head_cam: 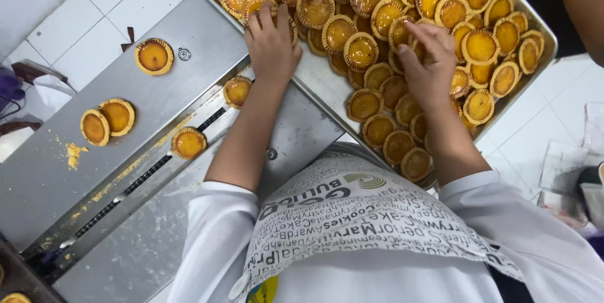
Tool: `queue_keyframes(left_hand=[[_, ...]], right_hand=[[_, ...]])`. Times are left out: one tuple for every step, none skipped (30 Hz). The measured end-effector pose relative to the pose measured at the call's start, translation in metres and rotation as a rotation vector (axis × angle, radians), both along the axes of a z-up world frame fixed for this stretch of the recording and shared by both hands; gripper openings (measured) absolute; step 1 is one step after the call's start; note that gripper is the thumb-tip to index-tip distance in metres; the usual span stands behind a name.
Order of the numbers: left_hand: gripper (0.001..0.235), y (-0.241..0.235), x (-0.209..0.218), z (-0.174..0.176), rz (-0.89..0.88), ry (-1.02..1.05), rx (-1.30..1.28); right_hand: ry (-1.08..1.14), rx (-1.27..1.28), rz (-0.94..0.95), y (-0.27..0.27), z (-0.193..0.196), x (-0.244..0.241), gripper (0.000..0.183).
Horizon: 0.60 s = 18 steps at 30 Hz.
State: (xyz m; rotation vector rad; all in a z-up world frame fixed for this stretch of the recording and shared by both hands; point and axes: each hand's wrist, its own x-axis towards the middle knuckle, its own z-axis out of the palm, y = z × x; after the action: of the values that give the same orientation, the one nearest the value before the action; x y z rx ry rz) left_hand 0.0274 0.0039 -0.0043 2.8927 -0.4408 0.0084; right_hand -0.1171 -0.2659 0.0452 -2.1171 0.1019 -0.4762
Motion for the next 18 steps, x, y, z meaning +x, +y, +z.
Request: queue_keyframes(left_hand=[[0.084, 0.002, 0.001, 0.001, -0.02, -0.068, -0.022], [0.08, 0.006, -0.001, 0.002, -0.04, -0.129, -0.04], [0.08, 0.008, 0.003, 0.003, -0.029, -0.128, -0.039], [0.079, 0.013, 0.001, 0.001, -0.073, -0.201, -0.169], [0.078, 0.018, -0.001, -0.001, -0.116, -0.274, -0.298], [0.078, 0.023, -0.013, 0.008, -0.097, -0.278, -0.299], [0.073, 0.03, -0.025, 0.018, -0.104, -0.198, -0.527], [0.069, 0.045, -0.039, 0.029, -0.094, -0.125, -0.741], [0.069, 0.06, -0.054, 0.026, -0.058, -0.14, -0.729], [0.071, 0.074, -0.07, 0.022, 0.009, -0.105, -0.858], [0.073, 0.087, -0.086, 0.018, 0.077, -0.074, -0.988], [0.073, 0.108, -0.1, 0.011, 0.093, -0.091, -0.986], [0.071, 0.129, -0.113, 0.004, 0.224, -0.142, -0.888], [0.068, 0.15, -0.131, -0.003, 0.359, -0.185, -0.786], [0.068, 0.164, -0.133, -0.007, 0.382, -0.195, -0.782], [0.068, 0.179, -0.137, -0.011, 0.394, -0.151, -0.692], [0.068, 0.194, -0.142, -0.015, 0.405, -0.106, -0.602], [0.068, 0.2, -0.145, -0.015, 0.428, -0.106, -0.6]], right_hand=[[-0.044, -0.236, -0.005, -0.012, -0.002, 0.001, 0.035], [-0.083, -0.467, -0.005, -0.021, -0.004, 0.0, 0.038], [-0.084, -0.467, 0.006, -0.03, -0.007, 0.003, 0.038], [0.058, -0.605, 0.04, -0.037, -0.012, 0.001, 0.054], [0.199, -0.744, 0.076, -0.043, -0.017, -0.001, 0.072], [0.191, -0.75, 0.094, -0.047, -0.018, -0.001, 0.072], [0.042, -0.782, 0.111, -0.049, -0.017, -0.001, 0.06], [-0.117, -0.795, 0.148, -0.045, -0.02, 0.005, 0.049], [-0.134, -0.785, 0.183, -0.042, -0.018, 0.006, 0.049], [-0.1, -0.769, 0.188, -0.04, -0.016, 0.006, 0.049], [-0.066, -0.755, 0.193, -0.039, -0.014, 0.007, 0.05], [-0.081, -0.754, 0.211, -0.034, -0.013, 0.006, 0.05], [-0.012, -0.739, 0.219, -0.03, -0.012, 0.006, 0.053], [0.062, -0.723, 0.233, -0.026, -0.012, 0.003, 0.056], [0.052, -0.721, 0.257, -0.031, -0.016, 0.006, 0.056], [0.055, -0.715, 0.265, -0.036, -0.021, 0.005, 0.057], [0.059, -0.709, 0.272, -0.04, -0.026, 0.005, 0.058], [0.058, -0.709, 0.296, -0.038, -0.025, 0.004, 0.058]])
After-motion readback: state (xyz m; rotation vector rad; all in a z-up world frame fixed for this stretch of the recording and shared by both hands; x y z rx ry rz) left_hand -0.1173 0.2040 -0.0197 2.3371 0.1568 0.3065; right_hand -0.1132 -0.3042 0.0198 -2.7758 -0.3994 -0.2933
